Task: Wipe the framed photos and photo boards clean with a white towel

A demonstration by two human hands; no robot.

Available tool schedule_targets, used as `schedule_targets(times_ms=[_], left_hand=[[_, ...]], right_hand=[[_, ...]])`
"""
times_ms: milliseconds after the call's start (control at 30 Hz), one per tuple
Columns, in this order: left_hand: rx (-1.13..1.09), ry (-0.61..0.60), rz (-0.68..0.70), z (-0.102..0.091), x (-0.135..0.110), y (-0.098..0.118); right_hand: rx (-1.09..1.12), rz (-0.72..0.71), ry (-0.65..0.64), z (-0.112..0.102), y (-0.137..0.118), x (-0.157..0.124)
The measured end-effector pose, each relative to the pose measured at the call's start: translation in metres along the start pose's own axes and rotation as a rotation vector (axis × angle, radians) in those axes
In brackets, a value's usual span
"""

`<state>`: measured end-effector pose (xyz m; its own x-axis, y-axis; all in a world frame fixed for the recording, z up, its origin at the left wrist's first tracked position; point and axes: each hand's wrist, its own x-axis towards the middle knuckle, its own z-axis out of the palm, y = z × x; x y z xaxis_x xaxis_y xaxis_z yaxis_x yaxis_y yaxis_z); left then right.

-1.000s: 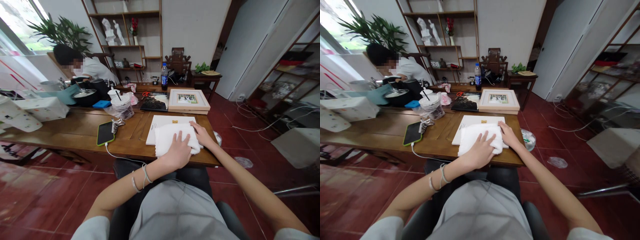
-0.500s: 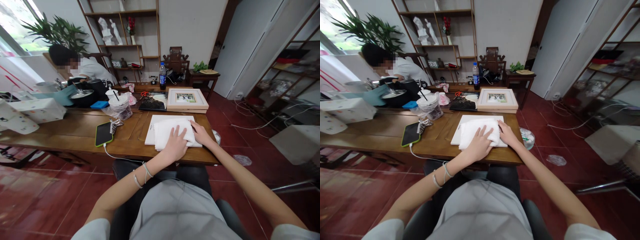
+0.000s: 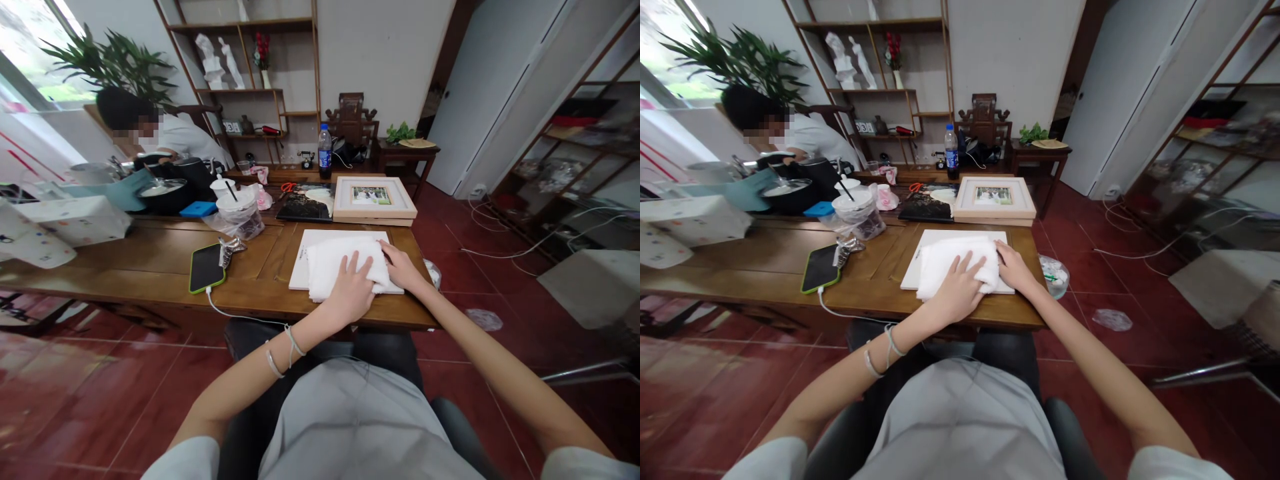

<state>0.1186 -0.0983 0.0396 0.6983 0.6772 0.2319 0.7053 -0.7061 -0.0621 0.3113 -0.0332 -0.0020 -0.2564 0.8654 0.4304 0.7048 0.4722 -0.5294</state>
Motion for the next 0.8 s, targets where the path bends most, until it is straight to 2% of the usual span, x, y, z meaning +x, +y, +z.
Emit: schedule_targets(times_ms=[200,400,500,633,800], left_hand=[[-0.006,-0.036,-0.006,0.000,0.016,-0.014],[0.010,-0.018,-0.049,0.016,0.045,-0.037],[0.022,0.003,-0.066,0.020,0.051,-0.041],[0.054,-0.024,-0.092,0.013,0.046,-0.029],[0.106,-0.097,-0.075,-0.007,0.018,0.012]], right_hand=[[-0.019,0.006,0.001,0.001,0.001,0.001],[-0.034,-0.021,0.014,0.001,-0.002,0.001],[-0.030,-0.011,0.019,0.001,-0.003,0.001],[-0.013,-0.011,0.021,0.002,0.000,0.001],[0.002,0.031,-0.013,0.002,0.005,0.000]])
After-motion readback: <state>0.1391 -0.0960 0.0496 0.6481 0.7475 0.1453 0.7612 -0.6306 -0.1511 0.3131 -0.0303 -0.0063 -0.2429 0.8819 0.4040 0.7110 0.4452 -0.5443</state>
